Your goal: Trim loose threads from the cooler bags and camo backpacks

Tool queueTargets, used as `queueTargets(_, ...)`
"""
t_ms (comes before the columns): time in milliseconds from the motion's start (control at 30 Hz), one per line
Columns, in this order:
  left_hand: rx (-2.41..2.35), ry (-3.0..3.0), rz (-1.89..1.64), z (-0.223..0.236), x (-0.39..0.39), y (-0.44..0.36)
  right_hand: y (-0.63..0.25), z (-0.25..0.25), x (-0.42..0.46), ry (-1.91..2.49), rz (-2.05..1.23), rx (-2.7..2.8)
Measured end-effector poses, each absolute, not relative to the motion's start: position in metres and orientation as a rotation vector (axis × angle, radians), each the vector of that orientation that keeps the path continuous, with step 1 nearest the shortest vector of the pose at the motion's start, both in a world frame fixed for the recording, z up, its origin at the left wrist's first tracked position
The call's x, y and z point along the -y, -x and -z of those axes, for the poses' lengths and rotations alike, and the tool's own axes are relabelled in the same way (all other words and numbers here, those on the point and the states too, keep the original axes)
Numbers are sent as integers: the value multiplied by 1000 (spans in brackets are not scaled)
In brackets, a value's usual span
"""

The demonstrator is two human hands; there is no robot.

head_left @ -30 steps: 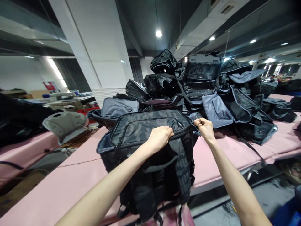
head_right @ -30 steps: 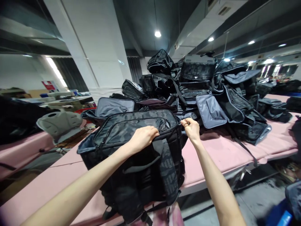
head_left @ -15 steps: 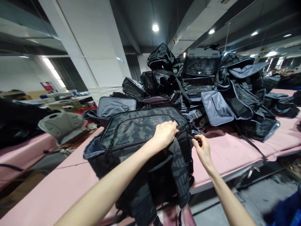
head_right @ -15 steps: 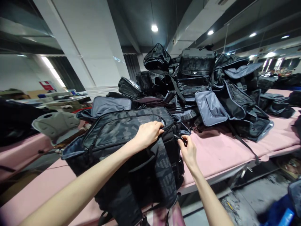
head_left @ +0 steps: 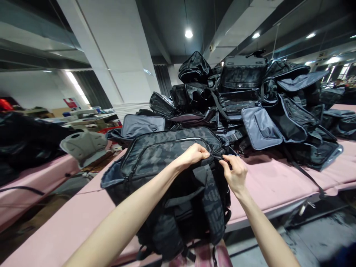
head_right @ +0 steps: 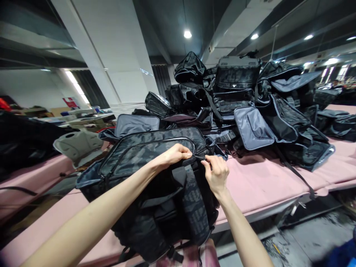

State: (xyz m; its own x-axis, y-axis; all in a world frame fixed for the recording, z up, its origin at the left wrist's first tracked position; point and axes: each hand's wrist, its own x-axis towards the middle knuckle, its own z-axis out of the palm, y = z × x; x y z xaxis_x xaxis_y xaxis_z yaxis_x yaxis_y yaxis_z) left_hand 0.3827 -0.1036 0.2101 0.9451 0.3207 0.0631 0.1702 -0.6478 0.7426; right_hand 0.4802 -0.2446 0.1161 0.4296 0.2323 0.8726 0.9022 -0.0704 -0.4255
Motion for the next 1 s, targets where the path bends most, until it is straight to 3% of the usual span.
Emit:
queueTargets(233, -337, -2270, -292, -209, 104, -380, -487, -113, 250, 1479, 554, 861)
queueTargets(433, -402, -2455, -362, -213, 103, -382, -482, -120, 246, 1542, 574, 998)
queueTargets(567, -356, -2692, -848, -216, 124, -342, -488, -116, 253, 1392, 300, 771)
queueTargets(667, -342, -2736, -1250, -190, 153, -297, -487, -96, 266, 1333, 194, 620)
queueTargets(833, -462, -2602, -925, -134, 175, -268, -447, -62, 281, 1409, 49, 629)
queueTargets(1000, -368, -1820, -452, -157, 164, -272, -403, -75, 277, 1446, 181, 766)
